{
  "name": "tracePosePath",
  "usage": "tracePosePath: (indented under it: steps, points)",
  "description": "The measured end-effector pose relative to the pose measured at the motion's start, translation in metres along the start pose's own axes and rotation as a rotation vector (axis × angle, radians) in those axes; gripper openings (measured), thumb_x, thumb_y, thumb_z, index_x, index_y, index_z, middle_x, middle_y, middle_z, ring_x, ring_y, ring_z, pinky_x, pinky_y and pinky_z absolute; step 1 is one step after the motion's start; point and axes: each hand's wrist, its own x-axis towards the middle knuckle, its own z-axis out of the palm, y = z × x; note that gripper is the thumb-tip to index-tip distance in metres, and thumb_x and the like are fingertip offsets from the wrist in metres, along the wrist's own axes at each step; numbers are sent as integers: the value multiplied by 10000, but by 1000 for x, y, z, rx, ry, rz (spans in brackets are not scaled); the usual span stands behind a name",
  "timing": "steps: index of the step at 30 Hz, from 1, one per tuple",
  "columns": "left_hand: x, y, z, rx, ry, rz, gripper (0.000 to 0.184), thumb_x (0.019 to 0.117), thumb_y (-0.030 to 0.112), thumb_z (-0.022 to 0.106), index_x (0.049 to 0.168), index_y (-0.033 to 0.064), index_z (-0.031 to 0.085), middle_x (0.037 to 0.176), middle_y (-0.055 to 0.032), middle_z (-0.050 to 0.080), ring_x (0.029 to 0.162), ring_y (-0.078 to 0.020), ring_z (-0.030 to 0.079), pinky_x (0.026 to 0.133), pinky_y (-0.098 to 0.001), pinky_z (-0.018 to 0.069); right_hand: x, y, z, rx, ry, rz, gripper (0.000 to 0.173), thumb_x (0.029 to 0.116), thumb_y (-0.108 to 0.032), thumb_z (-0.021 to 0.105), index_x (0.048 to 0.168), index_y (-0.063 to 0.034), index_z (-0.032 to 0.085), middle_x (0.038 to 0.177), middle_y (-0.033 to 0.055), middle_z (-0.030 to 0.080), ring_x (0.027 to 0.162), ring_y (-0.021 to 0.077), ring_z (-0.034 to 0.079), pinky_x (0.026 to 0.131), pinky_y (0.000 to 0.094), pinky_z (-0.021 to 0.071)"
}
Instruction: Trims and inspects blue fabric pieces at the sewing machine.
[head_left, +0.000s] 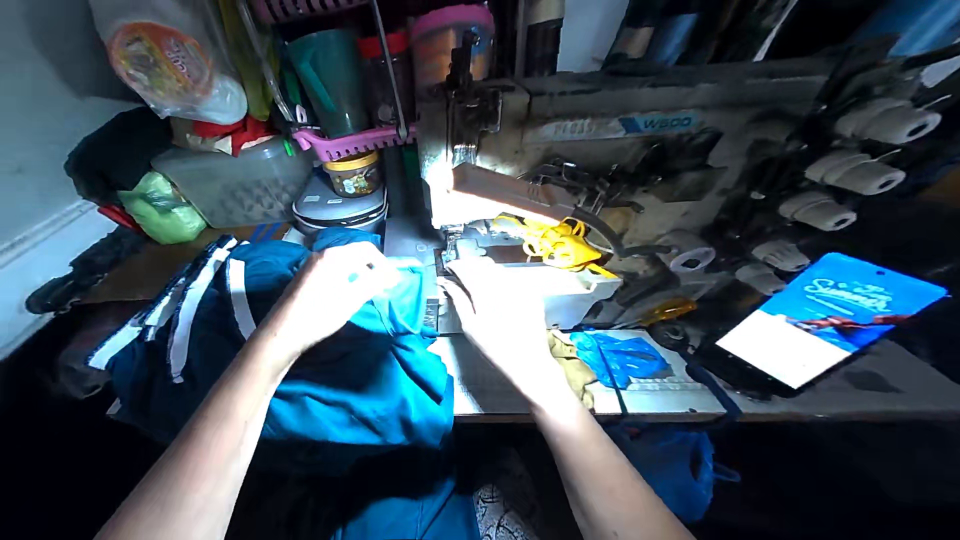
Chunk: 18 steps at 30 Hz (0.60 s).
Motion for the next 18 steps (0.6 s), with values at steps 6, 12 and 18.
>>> tracePosePath:
  steps: [6,12,18]
  points:
    - [-23,-13,-16,-188,240,-248,237,1058,203,567,1142,-1,655,975,-111,679,845,-169,675,777,-402,586,11,-12,1,163,-53,-54,244,1023,-154,591,1218,-107,729,1059,135,684,861,311,684,694,507,555]
    - [-80,-71,-39,281,389,-470,546,966,296,724,1372,-8,521,1349,-304,555,1159,-494,596,937,-688,473,-29,-10,-4,381,-463,212,397,962,-483,670,1128,-126,720,957,55,697,867,208,668,771,473,561]
    - [-98,-76,-53,408,306,-462,297,952,-24,648,1241,-64,593,1156,-333,625,1046,-534,626,865,-714,481,-54,14,-18,513,-602,290,231,976,-159,666,1186,-152,762,1070,28,743,985,125,691,919,363,555]
